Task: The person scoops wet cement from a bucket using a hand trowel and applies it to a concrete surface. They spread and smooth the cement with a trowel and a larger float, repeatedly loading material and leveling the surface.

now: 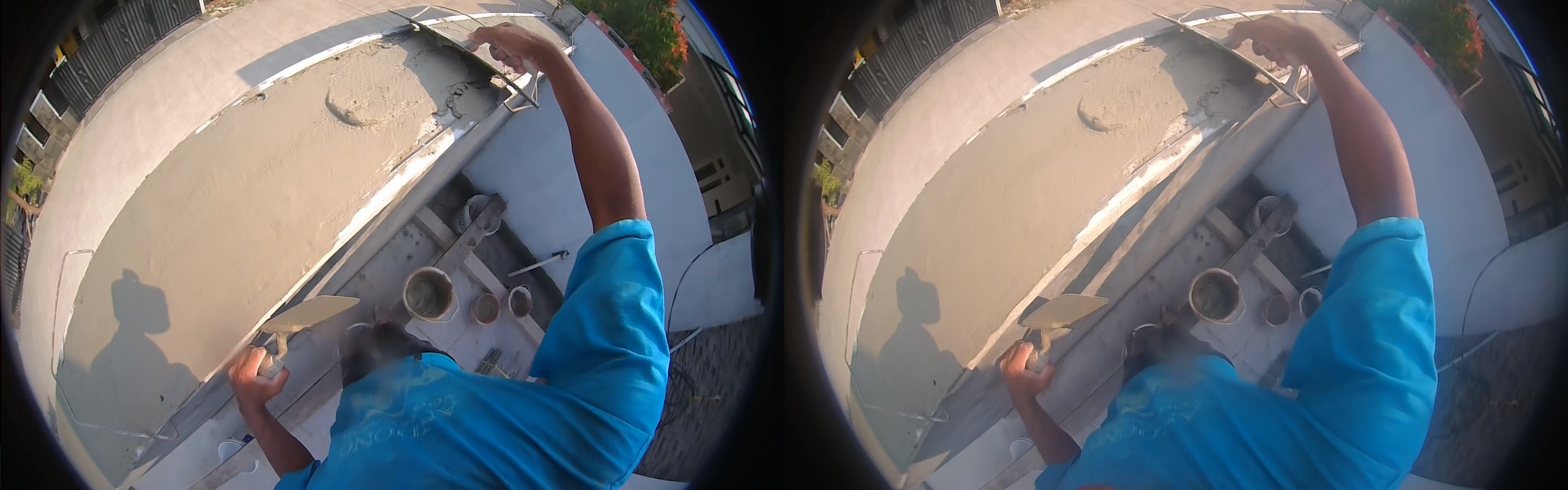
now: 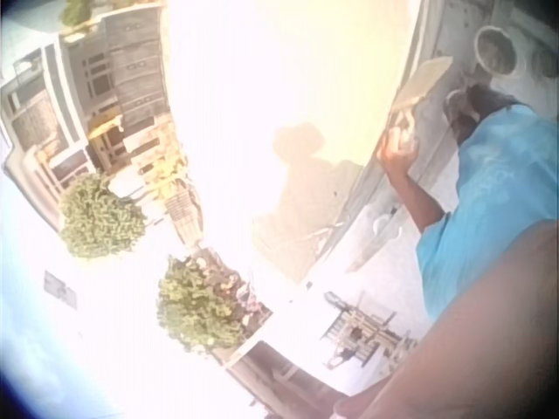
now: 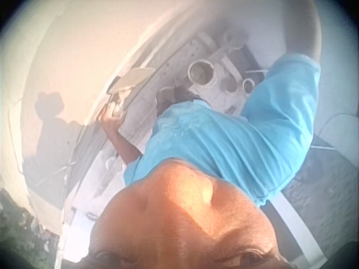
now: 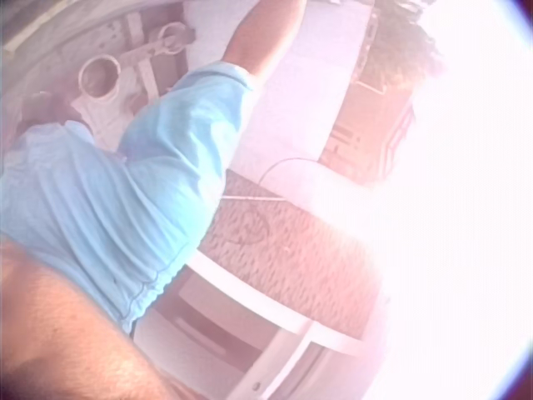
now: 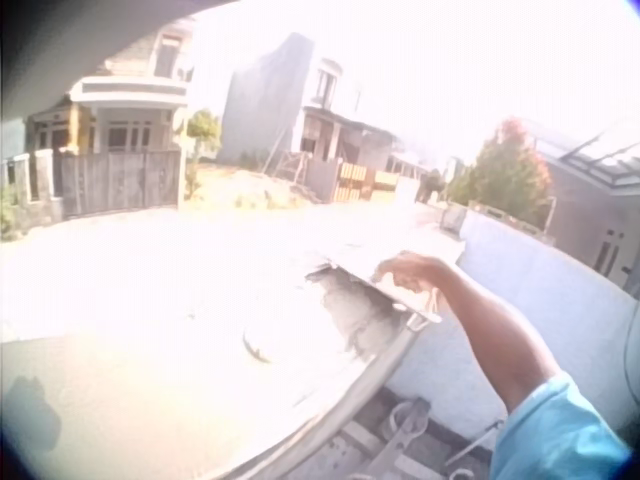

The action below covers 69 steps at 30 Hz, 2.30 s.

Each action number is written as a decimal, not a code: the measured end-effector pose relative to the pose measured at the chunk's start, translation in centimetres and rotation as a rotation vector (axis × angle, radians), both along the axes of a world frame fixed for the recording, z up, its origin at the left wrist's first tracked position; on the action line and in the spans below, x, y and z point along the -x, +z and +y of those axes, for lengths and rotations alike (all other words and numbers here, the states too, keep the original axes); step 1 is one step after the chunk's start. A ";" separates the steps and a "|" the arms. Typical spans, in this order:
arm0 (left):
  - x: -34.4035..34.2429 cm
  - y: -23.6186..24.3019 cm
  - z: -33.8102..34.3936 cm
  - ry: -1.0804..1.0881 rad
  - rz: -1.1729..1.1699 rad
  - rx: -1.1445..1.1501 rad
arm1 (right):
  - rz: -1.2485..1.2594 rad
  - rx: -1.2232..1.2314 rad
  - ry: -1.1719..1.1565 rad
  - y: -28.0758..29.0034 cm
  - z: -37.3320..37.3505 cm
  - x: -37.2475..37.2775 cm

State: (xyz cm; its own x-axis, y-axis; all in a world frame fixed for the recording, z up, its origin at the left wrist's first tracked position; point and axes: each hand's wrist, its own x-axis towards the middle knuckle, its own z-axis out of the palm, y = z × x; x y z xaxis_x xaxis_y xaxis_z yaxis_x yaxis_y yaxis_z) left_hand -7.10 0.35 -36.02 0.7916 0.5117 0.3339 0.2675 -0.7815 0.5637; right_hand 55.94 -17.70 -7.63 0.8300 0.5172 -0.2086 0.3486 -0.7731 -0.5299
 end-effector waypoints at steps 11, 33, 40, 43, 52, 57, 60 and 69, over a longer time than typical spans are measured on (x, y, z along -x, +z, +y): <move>-0.2 0.0 -0.1 -0.011 -0.025 -0.033 | -0.122 0.034 0.315 -0.4 4.9 12.1; 0.0 -1.3 0.5 -0.072 -0.038 0.012 | -0.449 0.045 0.427 -3.2 -0.1 13.2; 0.2 -0.8 0.1 -0.012 -0.035 0.020 | -0.338 -0.060 0.745 -1.5 -2.1 21.3; 0.1 -0.8 -0.1 -0.013 -0.036 0.016 | -0.267 -0.085 0.435 1.3 -3.3 18.3; -0.5 -0.1 -0.3 0.021 -0.045 -0.012 | -0.068 -0.097 -0.017 0.9 -5.2 0.0; -0.5 0.5 -0.5 0.047 0.001 0.006 | -0.065 -0.041 0.012 0.6 -4.4 -4.4; -0.6 0.4 -0.5 0.044 -0.042 -0.011 | -0.034 0.023 -0.011 0.3 -3.8 -5.9; -1.0 0.9 -1.0 0.039 -0.060 -0.013 | 0.030 0.010 0.067 0.4 0.2 0.0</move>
State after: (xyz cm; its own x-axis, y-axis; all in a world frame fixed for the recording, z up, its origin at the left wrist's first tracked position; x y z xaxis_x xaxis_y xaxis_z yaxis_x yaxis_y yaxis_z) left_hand -6.10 -0.61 -35.13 0.7495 0.5373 0.3867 0.2641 -0.7784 0.5695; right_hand 55.95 -17.51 -7.19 0.7869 0.5691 -0.2385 0.3834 -0.7539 -0.5335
